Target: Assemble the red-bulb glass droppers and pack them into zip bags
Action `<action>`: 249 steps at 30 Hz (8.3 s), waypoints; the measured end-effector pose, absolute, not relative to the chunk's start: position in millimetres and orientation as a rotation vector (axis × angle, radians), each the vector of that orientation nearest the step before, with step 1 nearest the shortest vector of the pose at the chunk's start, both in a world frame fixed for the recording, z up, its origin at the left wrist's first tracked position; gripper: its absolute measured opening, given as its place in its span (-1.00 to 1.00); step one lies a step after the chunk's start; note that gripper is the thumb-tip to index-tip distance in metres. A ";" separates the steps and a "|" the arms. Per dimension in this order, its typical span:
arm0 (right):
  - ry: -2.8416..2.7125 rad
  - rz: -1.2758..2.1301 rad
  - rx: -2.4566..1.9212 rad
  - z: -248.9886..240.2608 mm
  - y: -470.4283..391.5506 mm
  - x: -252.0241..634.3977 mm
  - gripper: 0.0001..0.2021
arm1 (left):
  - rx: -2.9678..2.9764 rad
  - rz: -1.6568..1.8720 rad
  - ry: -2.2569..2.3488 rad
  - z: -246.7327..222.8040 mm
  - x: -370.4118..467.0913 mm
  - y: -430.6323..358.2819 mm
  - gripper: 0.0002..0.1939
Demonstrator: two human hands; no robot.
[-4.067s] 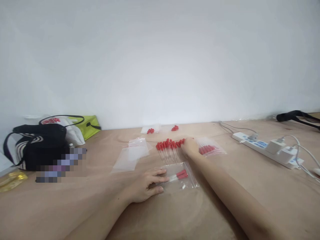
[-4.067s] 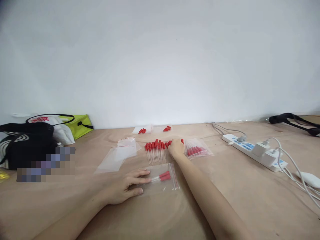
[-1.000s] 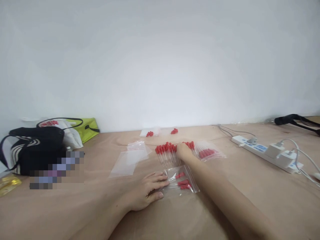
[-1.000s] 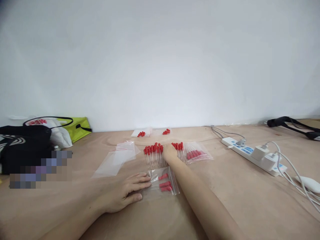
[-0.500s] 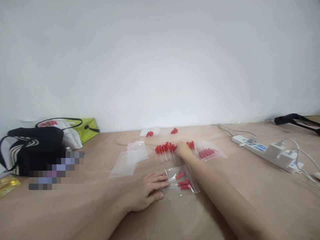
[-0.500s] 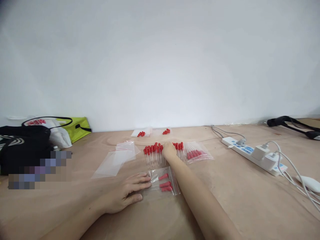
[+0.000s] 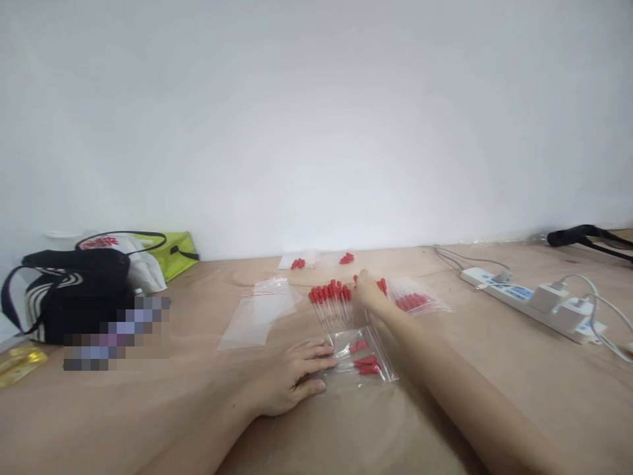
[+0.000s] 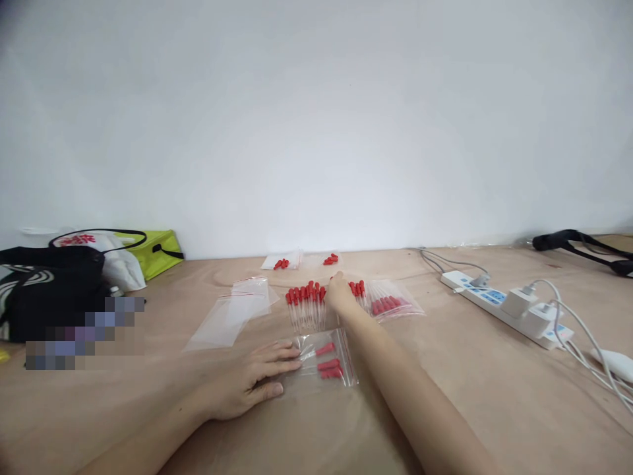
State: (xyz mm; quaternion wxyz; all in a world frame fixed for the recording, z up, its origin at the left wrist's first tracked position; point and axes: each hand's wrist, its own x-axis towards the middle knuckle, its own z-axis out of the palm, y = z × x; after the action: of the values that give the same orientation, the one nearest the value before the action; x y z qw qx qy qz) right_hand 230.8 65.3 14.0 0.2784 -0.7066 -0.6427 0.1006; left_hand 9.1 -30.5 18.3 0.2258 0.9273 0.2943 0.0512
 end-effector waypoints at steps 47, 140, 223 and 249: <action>-1.714 0.349 -1.716 -3.2 -4.1 289.4 -0.94 | 2.577 0.209 0.756 9.1 8.2 -26.4 -0.63; -1.573 1.141 -1.156 -19.9 -46.8 266.8 -0.75 | 2.642 0.152 0.845 15.2 10.4 -31.9 -0.58; -1.445 0.226 -1.976 17.6 65.0 320.4 -0.76 | 2.727 0.063 0.727 17.3 18.7 -49.1 -0.49; -0.742 0.981 -1.094 -30.0 -37.1 282.0 -0.70 | 2.572 0.311 0.853 13.2 13.1 -38.7 -0.60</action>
State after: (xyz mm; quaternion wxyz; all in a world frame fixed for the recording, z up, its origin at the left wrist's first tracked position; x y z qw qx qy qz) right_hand 282.0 -37.1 -30.0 0.6800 -0.4874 -0.3304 0.4369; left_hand 13.1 -38.7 13.2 0.2053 0.9229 0.3061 0.1116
